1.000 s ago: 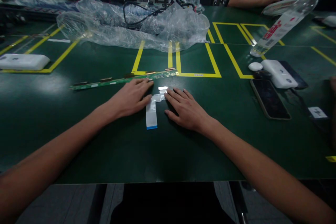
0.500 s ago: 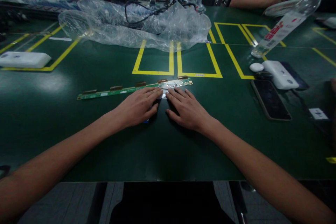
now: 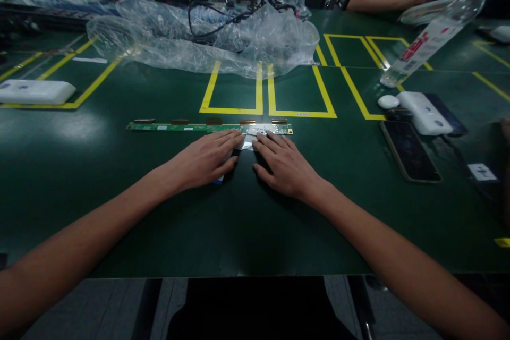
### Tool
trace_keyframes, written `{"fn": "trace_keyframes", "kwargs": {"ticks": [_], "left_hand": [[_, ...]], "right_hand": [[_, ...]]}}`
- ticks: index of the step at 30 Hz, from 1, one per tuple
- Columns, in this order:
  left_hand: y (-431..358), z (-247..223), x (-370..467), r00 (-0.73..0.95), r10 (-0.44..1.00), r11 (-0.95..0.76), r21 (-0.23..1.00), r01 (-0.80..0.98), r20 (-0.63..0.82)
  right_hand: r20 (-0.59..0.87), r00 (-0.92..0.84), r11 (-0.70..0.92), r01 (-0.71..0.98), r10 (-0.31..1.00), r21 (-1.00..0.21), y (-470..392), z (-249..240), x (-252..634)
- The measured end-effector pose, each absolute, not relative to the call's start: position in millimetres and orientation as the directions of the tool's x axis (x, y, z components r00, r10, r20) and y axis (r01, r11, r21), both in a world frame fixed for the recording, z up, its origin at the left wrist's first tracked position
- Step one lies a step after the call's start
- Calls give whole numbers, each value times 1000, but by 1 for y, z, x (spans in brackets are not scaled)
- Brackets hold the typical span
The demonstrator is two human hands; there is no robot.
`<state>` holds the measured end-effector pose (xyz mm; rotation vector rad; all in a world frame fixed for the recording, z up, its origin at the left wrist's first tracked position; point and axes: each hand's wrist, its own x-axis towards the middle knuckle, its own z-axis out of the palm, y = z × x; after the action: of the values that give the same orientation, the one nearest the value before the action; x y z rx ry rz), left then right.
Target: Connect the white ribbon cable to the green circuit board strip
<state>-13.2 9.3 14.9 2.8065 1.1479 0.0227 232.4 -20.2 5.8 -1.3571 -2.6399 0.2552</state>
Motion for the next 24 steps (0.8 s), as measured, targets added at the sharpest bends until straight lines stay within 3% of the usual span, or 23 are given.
{"fn": "trace_keyframes", "kwargs": {"ticks": [8, 18, 24], "left_hand": [[10, 18, -17, 689, 724, -682, 120, 721, -31], [11, 18, -17, 625, 780, -615, 150, 774, -27], [4, 18, -10, 729, 684, -711, 239, 661, 15]], "right_hand": [[65, -563, 561, 795, 824, -232, -18, 6, 233], [78, -704, 691, 661, 706, -294, -18, 16, 239], [92, -753, 739, 603, 652, -299, -13, 16, 239]]}}
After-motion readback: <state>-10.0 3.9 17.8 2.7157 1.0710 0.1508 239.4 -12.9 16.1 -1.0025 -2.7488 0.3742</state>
